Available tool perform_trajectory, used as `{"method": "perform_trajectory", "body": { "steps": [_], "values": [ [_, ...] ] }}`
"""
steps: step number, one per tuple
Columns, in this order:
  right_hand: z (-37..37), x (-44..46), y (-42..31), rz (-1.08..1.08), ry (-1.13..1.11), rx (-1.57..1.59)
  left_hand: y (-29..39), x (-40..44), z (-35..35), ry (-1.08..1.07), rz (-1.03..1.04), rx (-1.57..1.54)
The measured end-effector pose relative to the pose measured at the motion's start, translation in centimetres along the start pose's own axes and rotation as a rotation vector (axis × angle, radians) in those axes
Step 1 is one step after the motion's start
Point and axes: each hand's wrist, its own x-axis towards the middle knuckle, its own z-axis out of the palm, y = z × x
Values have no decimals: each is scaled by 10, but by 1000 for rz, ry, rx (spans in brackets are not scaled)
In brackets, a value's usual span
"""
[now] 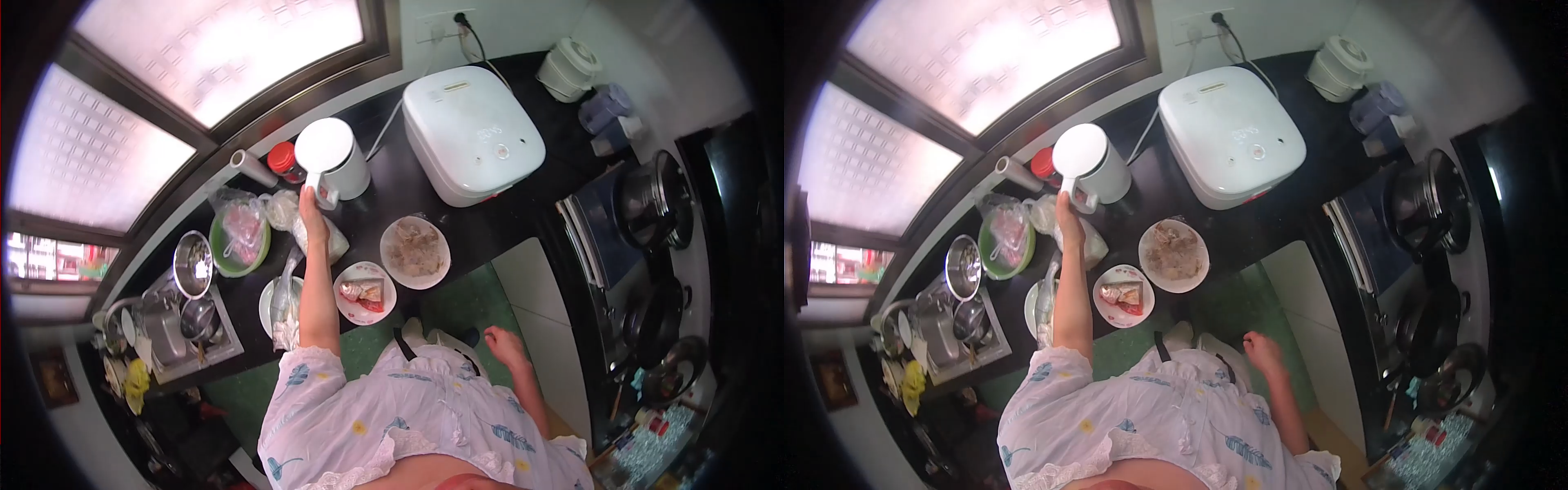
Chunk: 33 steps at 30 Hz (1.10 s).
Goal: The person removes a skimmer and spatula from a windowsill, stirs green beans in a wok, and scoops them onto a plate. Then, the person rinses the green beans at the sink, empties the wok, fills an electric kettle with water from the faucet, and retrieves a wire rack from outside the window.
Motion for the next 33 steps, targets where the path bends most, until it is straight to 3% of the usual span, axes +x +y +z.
{"method": "perform_trajectory", "body": {
  "steps": [5,7,8,9,12,13,15,19,22,23,26,28,30,32,33],
  "values": [
    [-8,1,16,17,79,45,-24,8,-13,58,3,-12],
    [-14,11,50,45,179,255,-29,11,-20,44,-12,2],
    [-29,15,64,75,226,566,-34,15,-27,22,-29,-5],
    [-57,12,71,132,338,755,-34,16,-29,26,-32,23],
    [-141,7,108,153,967,871,-25,14,-25,-20,-32,21],
    [-175,2,103,267,1107,946,-17,12,-17,-16,-47,19],
    [-224,-1,121,270,1262,950,-4,7,-5,-12,-70,29],
    [-293,25,155,252,1280,876,-7,11,-16,-30,-63,191],
    [-320,35,153,196,1105,1055,-11,14,-29,67,-36,446],
    [-328,35,149,146,992,1165,-9,10,-25,162,60,536],
    [-332,43,148,17,937,1379,5,-11,-31,200,313,847],
    [-318,41,166,-125,928,1586,-1,-21,-38,313,414,805],
    [-282,47,186,5,1079,1642,13,-52,-16,417,326,781],
    [-236,41,203,156,920,1541,15,-76,0,486,300,769],
    [-201,44,229,123,823,1334,15,-85,10,515,242,693]
  ]
}}
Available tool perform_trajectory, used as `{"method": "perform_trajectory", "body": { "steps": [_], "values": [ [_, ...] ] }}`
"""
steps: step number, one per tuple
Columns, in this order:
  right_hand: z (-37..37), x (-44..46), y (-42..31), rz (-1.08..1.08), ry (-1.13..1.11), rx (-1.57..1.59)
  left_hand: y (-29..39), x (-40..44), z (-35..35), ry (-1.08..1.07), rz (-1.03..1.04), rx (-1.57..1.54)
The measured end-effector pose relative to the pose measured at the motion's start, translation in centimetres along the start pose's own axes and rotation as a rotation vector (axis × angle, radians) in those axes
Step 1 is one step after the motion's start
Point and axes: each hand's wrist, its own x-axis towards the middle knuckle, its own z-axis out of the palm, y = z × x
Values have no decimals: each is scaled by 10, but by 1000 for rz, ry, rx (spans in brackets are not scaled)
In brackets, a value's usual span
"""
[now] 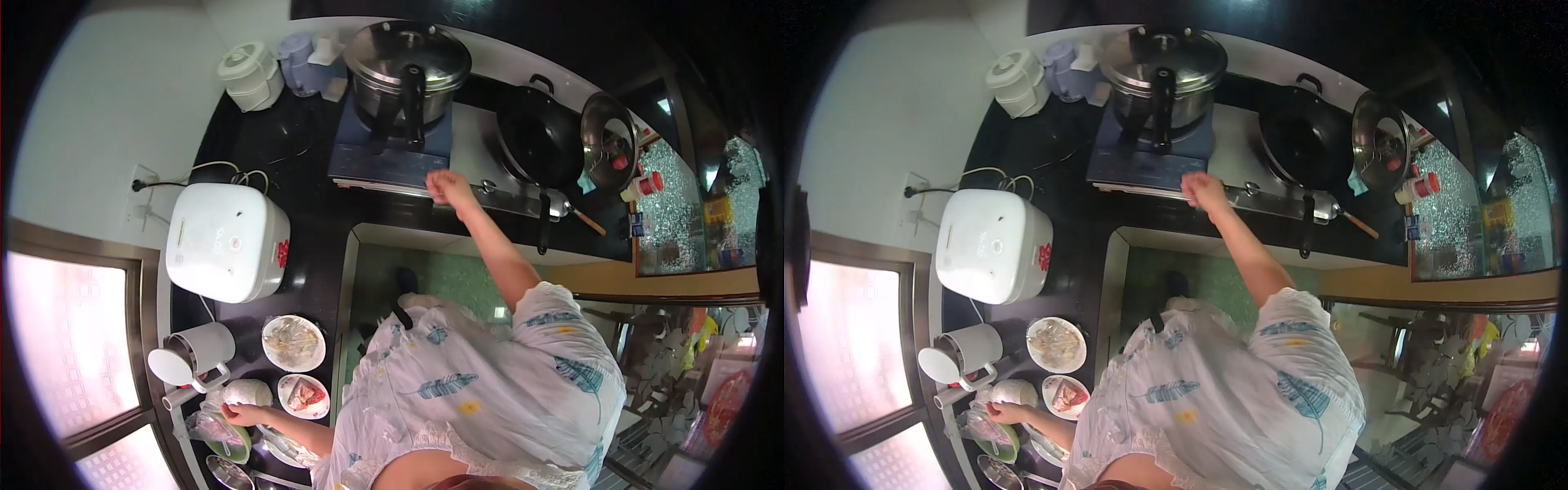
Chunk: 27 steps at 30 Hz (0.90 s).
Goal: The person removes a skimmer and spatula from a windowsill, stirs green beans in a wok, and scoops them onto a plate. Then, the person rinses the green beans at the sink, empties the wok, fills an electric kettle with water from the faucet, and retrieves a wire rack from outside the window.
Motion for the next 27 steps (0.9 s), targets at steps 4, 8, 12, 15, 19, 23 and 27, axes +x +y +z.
{"method": "perform_trajectory", "body": {
  "steps": [4,8,12,15,19,23,27],
  "values": [
    [-57,-7,47,-81,371,-741,54,-42,16,-13,-175,-129],
    [-108,8,44,-20,597,-864,101,-64,46,-101,-74,-149],
    [-130,20,40,-96,486,-1224,150,-100,79,-224,-14,-228],
    [-113,22,-1,-131,356,-922,180,-133,102,-341,162,-92],
    [-56,10,-97,-109,30,-184,235,-217,150,-771,325,-215],
    [5,16,-144,-34,-298,288,305,-304,195,-1341,343,-293],
    [49,25,-153,4,-151,621,322,-354,238,-1635,266,-440]
  ]
}}
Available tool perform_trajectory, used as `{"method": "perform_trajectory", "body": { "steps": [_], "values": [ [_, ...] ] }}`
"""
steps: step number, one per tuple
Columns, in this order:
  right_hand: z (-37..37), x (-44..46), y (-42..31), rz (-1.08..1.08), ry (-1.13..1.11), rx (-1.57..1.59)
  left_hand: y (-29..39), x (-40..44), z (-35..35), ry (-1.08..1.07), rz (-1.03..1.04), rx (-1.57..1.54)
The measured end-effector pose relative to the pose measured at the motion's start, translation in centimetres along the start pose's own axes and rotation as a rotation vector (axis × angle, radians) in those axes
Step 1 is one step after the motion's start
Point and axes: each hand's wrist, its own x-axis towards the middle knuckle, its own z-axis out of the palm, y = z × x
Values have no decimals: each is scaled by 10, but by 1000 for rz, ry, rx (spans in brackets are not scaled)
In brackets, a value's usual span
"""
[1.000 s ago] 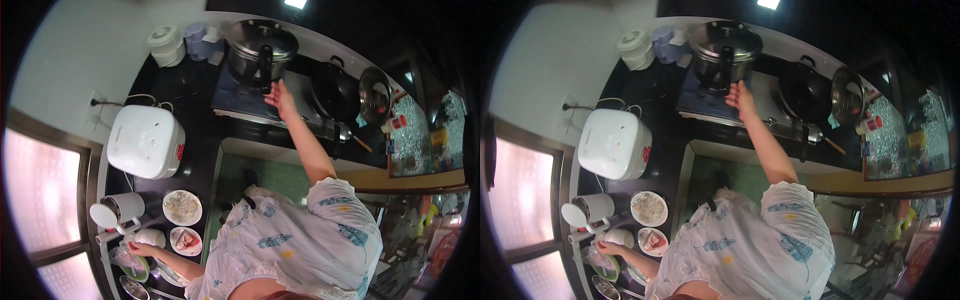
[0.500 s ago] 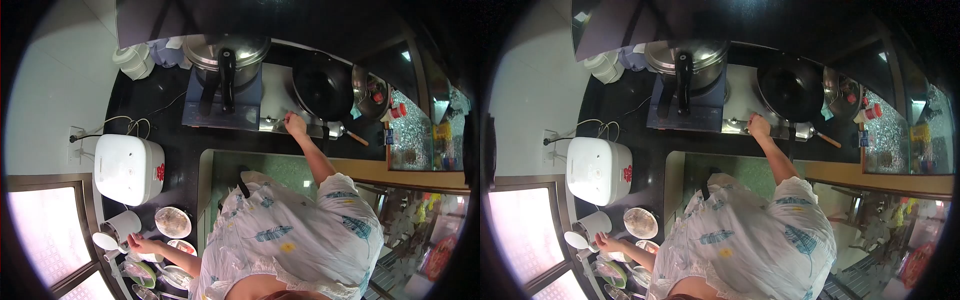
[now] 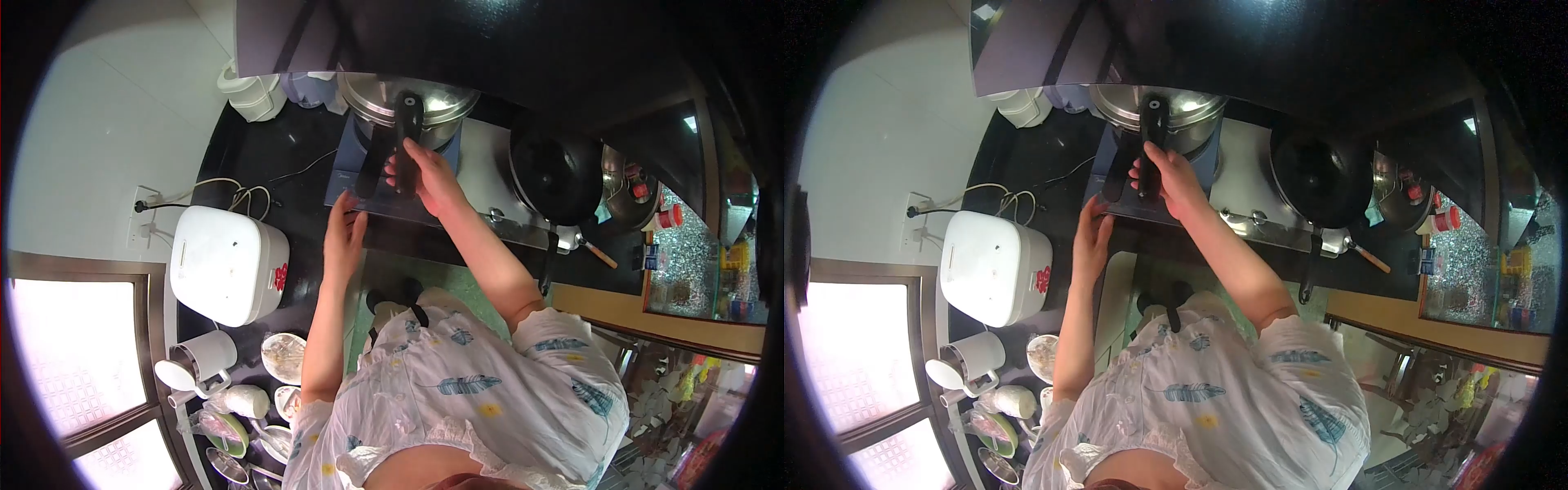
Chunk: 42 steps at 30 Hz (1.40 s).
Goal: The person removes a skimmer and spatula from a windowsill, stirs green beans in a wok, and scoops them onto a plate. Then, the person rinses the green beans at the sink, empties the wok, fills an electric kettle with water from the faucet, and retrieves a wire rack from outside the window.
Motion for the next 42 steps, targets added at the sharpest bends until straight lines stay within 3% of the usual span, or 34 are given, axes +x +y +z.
{"method": "perform_trajectory", "body": {
  "steps": [3,5,12,17,20,22,23,25,27,28,30,31,34,37,38,40,41,42],
  "values": [
    [25,-2,-7,-115,172,-152,-6,26,11,-72,-62,-186],
    [25,2,-21,-129,105,-118,2,35,13,-102,-117,-369],
    [7,-24,-73,-158,46,14,-2,41,7,-147,-164,-468],
    [-34,-70,-89,-205,175,-18,-3,40,-2,-137,-155,-436],
    [-68,-101,-96,-228,271,12,25,18,-34,43,65,-100],
    [-89,-119,-98,-248,373,33,34,-4,-75,312,353,250],
    [-102,-127,-98,-250,413,35,44,-23,-102,458,364,489],
    [-133,-138,-97,-231,473,68,41,-63,-155,939,279,672],
    [-160,-145,-94,-221,526,120,29,-107,-234,1155,460,1061],
    [-173,-147,-91,-222,543,132,16,-134,-264,1343,371,981],
    [-197,-148,-86,-223,567,157,-14,-197,-330,1654,207,1330],
    [-208,-147,-83,-204,568,190,-24,-219,-344,1775,17,1395],
    [-228,-143,-74,-188,608,199,-79,-284,-392,1841,-651,1245],
    [-243,-134,-62,-187,610,182,-135,-323,-428,1554,-575,265],
    [-245,-132,-60,-193,604,179,-126,-316,-411,1540,-577,224],
    [-248,-130,-54,-201,594,178,-152,-333,-420,1403,-476,732],
    [-248,-130,-54,-194,588,191,-154,-339,-420,1346,-485,706],
    [-250,-130,-54,-187,582,202,-155,-347,-420,1254,-629,641]
  ]
}}
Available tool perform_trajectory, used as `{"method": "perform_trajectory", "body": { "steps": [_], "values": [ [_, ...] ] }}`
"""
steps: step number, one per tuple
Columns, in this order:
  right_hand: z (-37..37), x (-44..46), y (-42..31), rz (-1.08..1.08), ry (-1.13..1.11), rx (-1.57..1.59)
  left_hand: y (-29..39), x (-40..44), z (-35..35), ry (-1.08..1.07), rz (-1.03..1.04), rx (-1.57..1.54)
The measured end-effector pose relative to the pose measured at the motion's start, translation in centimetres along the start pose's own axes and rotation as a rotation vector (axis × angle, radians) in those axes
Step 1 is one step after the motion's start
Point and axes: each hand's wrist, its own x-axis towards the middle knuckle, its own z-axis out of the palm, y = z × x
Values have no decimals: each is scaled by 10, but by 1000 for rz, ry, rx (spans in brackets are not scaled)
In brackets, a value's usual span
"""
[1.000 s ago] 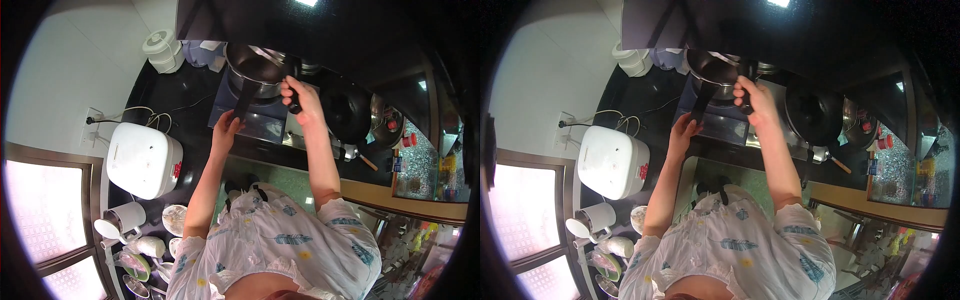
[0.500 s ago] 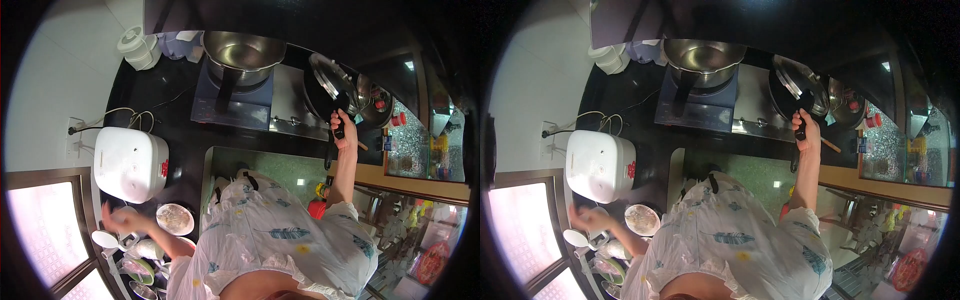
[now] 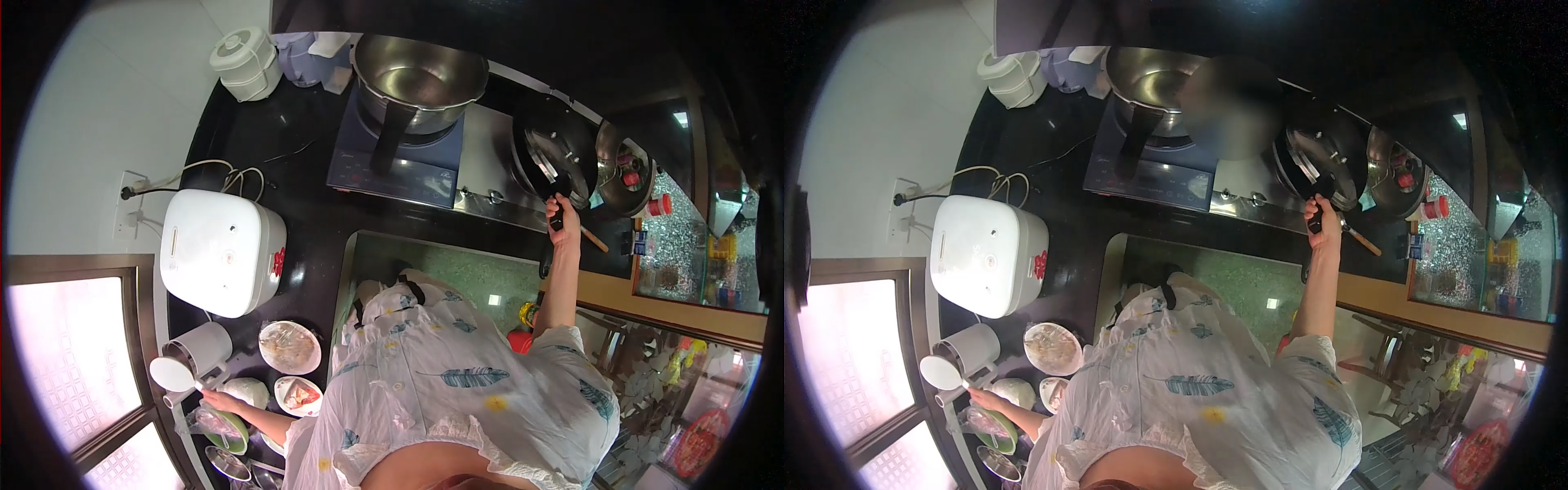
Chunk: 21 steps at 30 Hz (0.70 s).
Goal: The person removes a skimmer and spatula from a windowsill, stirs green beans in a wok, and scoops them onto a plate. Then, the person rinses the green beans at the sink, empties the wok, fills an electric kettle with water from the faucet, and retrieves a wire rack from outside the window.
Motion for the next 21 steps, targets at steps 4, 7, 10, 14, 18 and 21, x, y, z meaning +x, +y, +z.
{"method": "perform_trajectory", "body": {
  "steps": [4,7,10,14,18,21],
  "values": [
    [-1,0,-3,26,-10,-7,14,-19,22,-173,-110,-621],
    [2,-3,-6,13,-13,-31,23,-26,46,-135,-108,-899],
    [2,-4,-13,33,-17,-23,26,-15,62,5,-166,-1087],
    [4,-9,-22,29,-64,-50,38,7,59,120,-196,-1223],
    [7,-14,-27,6,-52,-46,51,15,23,124,-202,-1127],
    [7,-16,-30,14,-55,-40,87,3,-17,121,-96,-1028]
  ]
}}
